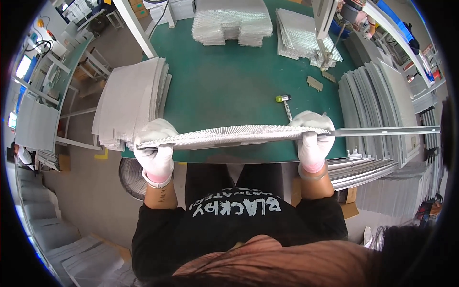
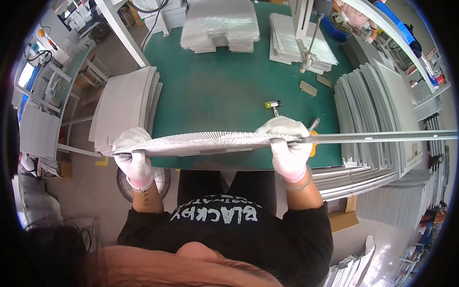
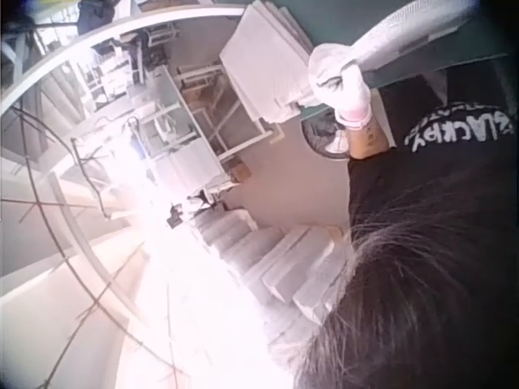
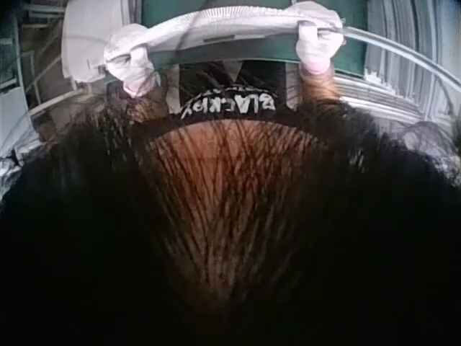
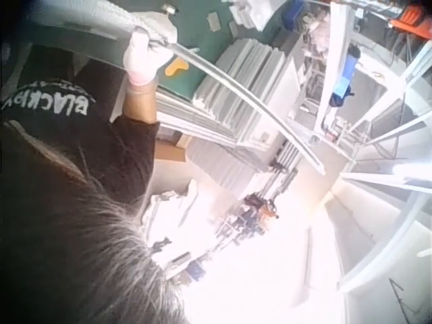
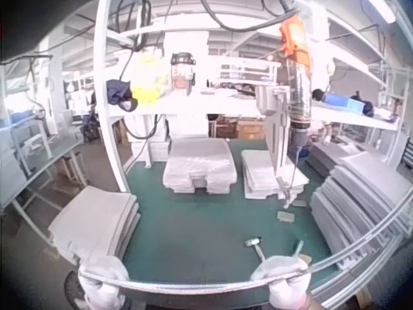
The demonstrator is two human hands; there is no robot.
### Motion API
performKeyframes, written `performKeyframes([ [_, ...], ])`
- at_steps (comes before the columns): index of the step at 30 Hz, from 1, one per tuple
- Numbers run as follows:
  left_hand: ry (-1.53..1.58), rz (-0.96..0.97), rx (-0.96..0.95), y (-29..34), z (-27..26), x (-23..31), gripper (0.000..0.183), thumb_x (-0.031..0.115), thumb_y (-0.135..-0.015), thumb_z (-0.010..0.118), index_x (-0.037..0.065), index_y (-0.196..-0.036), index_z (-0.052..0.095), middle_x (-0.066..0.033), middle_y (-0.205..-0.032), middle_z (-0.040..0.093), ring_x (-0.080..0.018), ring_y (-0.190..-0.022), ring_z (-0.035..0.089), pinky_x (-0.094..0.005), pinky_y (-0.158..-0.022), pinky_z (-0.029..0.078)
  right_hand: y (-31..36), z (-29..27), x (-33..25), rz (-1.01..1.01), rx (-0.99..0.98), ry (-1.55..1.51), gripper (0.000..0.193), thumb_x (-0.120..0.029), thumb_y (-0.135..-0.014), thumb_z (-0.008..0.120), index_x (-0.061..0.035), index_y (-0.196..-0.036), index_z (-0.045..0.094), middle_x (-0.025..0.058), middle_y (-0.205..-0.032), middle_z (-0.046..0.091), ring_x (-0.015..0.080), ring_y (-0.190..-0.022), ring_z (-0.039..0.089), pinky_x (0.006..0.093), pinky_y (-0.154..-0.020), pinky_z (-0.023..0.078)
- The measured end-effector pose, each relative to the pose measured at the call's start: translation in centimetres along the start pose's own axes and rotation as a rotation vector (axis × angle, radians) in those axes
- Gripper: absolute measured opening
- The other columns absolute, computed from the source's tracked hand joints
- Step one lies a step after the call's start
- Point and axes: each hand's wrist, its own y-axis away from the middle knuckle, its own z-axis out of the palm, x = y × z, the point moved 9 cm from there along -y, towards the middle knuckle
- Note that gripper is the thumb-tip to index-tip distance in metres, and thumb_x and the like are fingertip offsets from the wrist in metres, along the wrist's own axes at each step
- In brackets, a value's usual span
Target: Assembling metal mesh filters by applying frames and securing them with a hammer and power screwdriver.
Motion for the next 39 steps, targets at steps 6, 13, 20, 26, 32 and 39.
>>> performKeyframes([
  [6, 0.026, 0.05, -0.002, 0.6, 0.8, 0.3, 0.027, 0.023, -0.09, 0.071, 0.004, -0.08, 0.055, -0.0073, -0.069, 0.059, -0.0193, -0.06, 0.055, -0.0309, -0.055, 0.043, 0.6, -0.6, 0.5, -0.018, -0.005, -0.061, 0.021, -0.02, -0.095, 0.066, -0.0015, -0.097, 0.059, 0.0176, -0.08, 0.068, 0.0242, -0.073, 0.065, 0.0328, -0.063, 0.052],
  [13, 0.068, -0.689, 0.1, 12.5, -2.1, -11.2, 0.028, -0.006, -0.077, 0.071, -0.003, -0.103, 0.063, -0.0114, -0.107, 0.066, -0.0192, -0.098, 0.064, -0.0335, -0.088, 0.051, 0.3, -1.4, 2.4, 0.122, 0.089, 0.059, 0.035, -0.036, -0.097, 0.064, -0.0032, -0.096, 0.052, 0.0114, -0.086, 0.061, 0.0193, -0.078, 0.057, 0.0316, -0.069, 0.045],
  [20, 0.133, -0.532, -0.841, 13.4, 0.8, -10.4, 0.024, 0.026, -0.09, 0.06, 0.005, -0.1, 0.065, -0.0111, -0.105, 0.065, -0.026, -0.101, 0.062, -0.0362, -0.093, 0.048, 5.2, 0.1, -0.8, -0.051, -0.286, 0.005, 0.038, -0.033, -0.094, 0.06, -0.0035, -0.071, 0.053, 0.0108, -0.063, 0.057, 0.0245, -0.055, 0.058, 0.0339, -0.051, 0.045],
  [26, -0.044, -0.25, -1.168, 13.6, 3.3, -8.2, 0.05, 0.022, -0.086, 0.065, 0.007, -0.133, 0.054, -0.0201, -0.132, 0.053, -0.0369, -0.123, 0.052, -0.0457, -0.104, 0.043, 9.6, 0.4, -2.7, -0.227, -0.673, -0.372, 0.033, -0.03, -0.081, 0.058, -0.0015, -0.067, 0.05, 0.0193, -0.071, 0.061, 0.0254, -0.048, 0.056, 0.0339, -0.033, 0.032],
  [32, -0.212, -0.224, -1.385, 13.3, 4.0, -9.4, 0.062, 0.027, -0.082, 0.068, 0.008, -0.138, 0.048, -0.0187, -0.141, 0.049, -0.0393, -0.126, 0.05, -0.0468, -0.107, 0.039, 11.1, -0.2, -2.9, -0.231, -0.801, -0.33, 0.027, -0.026, -0.068, 0.059, -0.001, -0.07, 0.051, 0.0228, -0.076, 0.063, 0.0277, -0.051, 0.057, 0.0337, -0.036, 0.036],
  [39, -0.476, -0.288, -1.53, 13.9, 3.7, -11.5, 0.051, 0.029, -0.079, 0.069, 0.008, -0.124, 0.058, -0.0194, -0.125, 0.058, -0.0369, -0.111, 0.057, -0.0441, -0.096, 0.045, 8.5, 1.5, -3.7, -0.244, -0.664, -0.388, 0.033, -0.025, -0.089, 0.061, -0.0051, -0.069, 0.043, 0.0145, -0.058, 0.054, 0.0179, -0.039, 0.048, 0.0291, -0.032, 0.026],
])
